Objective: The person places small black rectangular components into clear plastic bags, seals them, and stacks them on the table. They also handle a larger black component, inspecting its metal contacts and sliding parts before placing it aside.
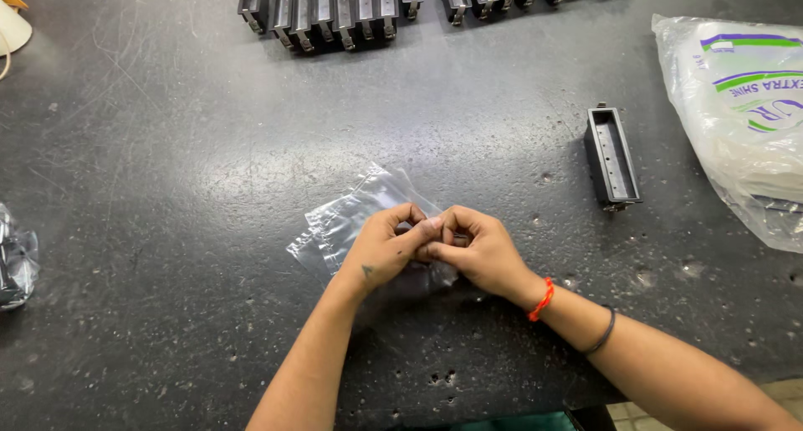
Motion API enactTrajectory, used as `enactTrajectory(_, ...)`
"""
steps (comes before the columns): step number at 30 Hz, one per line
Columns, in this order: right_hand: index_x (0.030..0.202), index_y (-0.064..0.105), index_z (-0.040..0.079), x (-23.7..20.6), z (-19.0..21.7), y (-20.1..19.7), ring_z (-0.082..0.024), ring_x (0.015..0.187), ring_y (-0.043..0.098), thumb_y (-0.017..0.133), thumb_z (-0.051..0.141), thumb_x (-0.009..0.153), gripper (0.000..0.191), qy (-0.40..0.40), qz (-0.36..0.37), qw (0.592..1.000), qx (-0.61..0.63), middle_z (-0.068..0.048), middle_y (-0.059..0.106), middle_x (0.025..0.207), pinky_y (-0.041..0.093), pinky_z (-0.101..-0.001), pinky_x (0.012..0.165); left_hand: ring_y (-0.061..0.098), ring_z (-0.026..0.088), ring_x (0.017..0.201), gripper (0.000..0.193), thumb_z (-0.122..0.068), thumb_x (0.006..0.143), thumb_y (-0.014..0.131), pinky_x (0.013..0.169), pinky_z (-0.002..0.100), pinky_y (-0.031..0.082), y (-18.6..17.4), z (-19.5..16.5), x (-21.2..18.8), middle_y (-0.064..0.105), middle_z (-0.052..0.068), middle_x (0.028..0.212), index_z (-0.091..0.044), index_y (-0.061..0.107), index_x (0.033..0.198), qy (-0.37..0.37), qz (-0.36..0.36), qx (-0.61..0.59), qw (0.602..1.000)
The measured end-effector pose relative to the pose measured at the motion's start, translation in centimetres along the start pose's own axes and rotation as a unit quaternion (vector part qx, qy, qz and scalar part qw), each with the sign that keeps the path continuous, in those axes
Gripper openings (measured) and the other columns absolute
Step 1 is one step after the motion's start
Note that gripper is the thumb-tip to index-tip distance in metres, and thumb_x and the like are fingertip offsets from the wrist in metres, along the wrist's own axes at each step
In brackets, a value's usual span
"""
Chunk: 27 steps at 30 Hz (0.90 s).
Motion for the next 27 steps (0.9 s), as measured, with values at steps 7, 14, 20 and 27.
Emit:
enactTrajectory(7, 0.084, 0.059, 0.004, 0.9, 2.9, -1.1, -0.016, 0.085, 0.070, 0.062, 0.006, 0.096, 0.012, 0.070, -0.101, 0.980, 0.159, -0.011, 0.071, 0.092, 0.059, -0.0300, 0.076, 0.062, 0.008, 0.064, 0.030, -0.024, 0.091, 0.077, 0.060, 0.023, 0.049, -1.5, 1.1, 0.8, 0.070, 0.004, 0.071, -0.006, 0.064, 0.071, 0.016, -0.021, -0.114, 0.993)
enactTrajectory(14, 0.094, 0.053, 0.006, 0.9, 4.3, -1.2, -0.020, 0.080, 0.073, 0.068, 0.005, 0.090, 0.016, 0.011, -0.153, 0.988, 0.034, -0.012, 0.071, 0.089, 0.063, -0.0361, 0.072, 0.059, 0.012, 0.063, 0.012, 0.000, 0.085, 0.066, 0.058, 0.029, 0.052, -4.1, -2.0, -1.0, 0.061, 0.002, 0.072, -0.006, 0.059, 0.078, 0.236, -0.339, 0.179, 0.893)
enactTrajectory(20, 0.109, 0.067, 0.005, -1.3, 7.1, 0.0, -0.017, 0.091, 0.072, 0.074, 0.014, 0.092, 0.020, -0.124, -0.045, 0.953, -0.274, -0.008, 0.074, 0.100, 0.060, -0.0306, 0.081, 0.067, 0.021, 0.082, 0.026, 0.000, 0.079, 0.068, 0.074, 0.037, 0.057, -1.3, -4.7, -2.8, 0.068, 0.006, 0.090, -0.007, 0.068, 0.104, 0.326, -0.264, 0.311, 0.853)
enactTrajectory(27, 0.111, 0.070, 0.001, -7.2, 11.9, -9.3, -0.037, 0.118, 0.060, 0.080, 0.019, 0.078, 0.039, -0.204, -0.213, 0.663, -0.689, -0.016, 0.066, 0.124, 0.048, -0.0461, 0.104, 0.068, 0.026, 0.087, 0.035, -0.002, 0.076, 0.068, 0.076, 0.039, 0.054, 1.2, -2.5, -2.2, 0.068, 0.008, 0.096, -0.008, 0.071, 0.110, 0.196, -0.110, 0.289, 0.931)
Point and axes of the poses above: each hand's wrist, its own x-axis towards the middle knuckle, its own y-axis out of the palm, z = x × y, the point moved 2 cm from there along x, towards the middle knuckle
